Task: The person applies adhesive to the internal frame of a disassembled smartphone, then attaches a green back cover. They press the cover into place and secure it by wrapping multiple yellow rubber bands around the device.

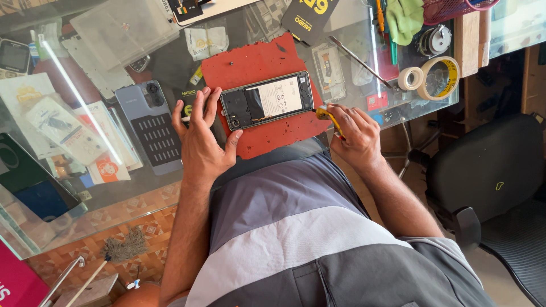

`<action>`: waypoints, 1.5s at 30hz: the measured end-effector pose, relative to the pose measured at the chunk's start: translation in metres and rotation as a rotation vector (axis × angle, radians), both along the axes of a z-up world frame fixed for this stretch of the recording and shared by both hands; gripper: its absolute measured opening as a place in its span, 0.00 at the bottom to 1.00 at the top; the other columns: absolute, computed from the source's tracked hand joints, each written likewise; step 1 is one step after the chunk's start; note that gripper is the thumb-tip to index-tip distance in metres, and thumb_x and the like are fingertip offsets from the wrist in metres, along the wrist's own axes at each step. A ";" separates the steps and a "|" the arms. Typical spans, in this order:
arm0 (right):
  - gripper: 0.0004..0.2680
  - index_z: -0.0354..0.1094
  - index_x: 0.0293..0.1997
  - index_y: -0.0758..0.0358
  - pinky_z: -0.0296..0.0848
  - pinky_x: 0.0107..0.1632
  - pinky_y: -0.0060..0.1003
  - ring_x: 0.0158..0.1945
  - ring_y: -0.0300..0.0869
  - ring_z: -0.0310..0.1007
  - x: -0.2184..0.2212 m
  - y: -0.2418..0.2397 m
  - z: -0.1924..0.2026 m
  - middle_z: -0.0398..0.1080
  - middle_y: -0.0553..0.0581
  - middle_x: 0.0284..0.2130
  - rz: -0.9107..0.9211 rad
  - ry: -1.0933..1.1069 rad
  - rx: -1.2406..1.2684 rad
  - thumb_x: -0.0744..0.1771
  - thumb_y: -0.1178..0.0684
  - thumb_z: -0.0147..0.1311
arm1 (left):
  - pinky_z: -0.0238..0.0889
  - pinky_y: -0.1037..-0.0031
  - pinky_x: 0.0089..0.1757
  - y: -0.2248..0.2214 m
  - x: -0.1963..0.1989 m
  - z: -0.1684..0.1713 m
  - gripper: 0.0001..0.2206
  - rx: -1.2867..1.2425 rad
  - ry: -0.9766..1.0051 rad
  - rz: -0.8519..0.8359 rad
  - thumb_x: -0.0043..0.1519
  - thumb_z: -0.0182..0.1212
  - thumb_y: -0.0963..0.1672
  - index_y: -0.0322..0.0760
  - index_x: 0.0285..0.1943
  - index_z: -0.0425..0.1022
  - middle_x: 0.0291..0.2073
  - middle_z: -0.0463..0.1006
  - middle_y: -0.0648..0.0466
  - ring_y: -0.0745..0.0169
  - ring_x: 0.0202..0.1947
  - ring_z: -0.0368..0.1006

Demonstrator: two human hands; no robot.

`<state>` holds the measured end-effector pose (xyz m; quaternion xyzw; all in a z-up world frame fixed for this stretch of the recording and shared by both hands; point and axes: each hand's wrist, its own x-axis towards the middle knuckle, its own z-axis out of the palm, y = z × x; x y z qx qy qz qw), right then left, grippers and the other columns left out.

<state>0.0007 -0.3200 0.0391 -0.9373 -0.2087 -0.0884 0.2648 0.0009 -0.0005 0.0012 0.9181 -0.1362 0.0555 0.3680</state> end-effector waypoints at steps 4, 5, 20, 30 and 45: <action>0.22 0.68 0.54 0.70 0.76 0.45 0.42 0.41 0.52 0.76 0.002 -0.003 -0.001 0.75 0.62 0.47 -0.012 -0.006 -0.006 0.54 0.70 0.52 | 0.30 0.46 0.73 0.000 -0.001 -0.001 0.39 0.010 0.002 -0.001 0.71 0.61 0.51 0.27 0.78 0.40 0.74 0.67 0.47 0.53 0.78 0.58; 0.22 0.68 0.54 0.70 0.76 0.45 0.42 0.41 0.52 0.76 0.003 -0.002 -0.001 0.75 0.62 0.47 -0.015 -0.007 -0.002 0.54 0.70 0.52 | 0.30 0.46 0.73 0.000 0.000 -0.002 0.38 0.010 0.001 -0.001 0.71 0.61 0.51 0.27 0.78 0.40 0.74 0.68 0.47 0.53 0.78 0.58; 0.22 0.68 0.55 0.71 0.76 0.47 0.43 0.42 0.54 0.76 0.032 -0.001 -0.009 0.75 0.64 0.49 0.018 -0.056 -0.020 0.55 0.68 0.54 | 0.30 0.45 0.72 0.000 0.001 0.001 0.37 -0.002 0.023 -0.001 0.69 0.63 0.49 0.28 0.77 0.42 0.72 0.69 0.46 0.53 0.77 0.58; 0.20 0.68 0.54 0.71 0.76 0.46 0.43 0.42 0.53 0.76 0.055 0.001 -0.014 0.76 0.63 0.48 0.014 -0.088 -0.042 0.56 0.70 0.52 | 0.30 0.44 0.71 0.000 0.002 0.004 0.37 -0.023 0.050 0.011 0.67 0.65 0.48 0.29 0.77 0.43 0.73 0.69 0.47 0.54 0.75 0.61; 0.22 0.68 0.54 0.72 0.75 0.46 0.44 0.42 0.54 0.76 0.068 0.008 -0.012 0.75 0.65 0.47 0.086 -0.068 -0.014 0.55 0.68 0.52 | 0.30 0.45 0.71 0.000 0.002 0.002 0.38 -0.029 0.050 0.021 0.67 0.66 0.49 0.29 0.77 0.42 0.72 0.69 0.47 0.52 0.75 0.61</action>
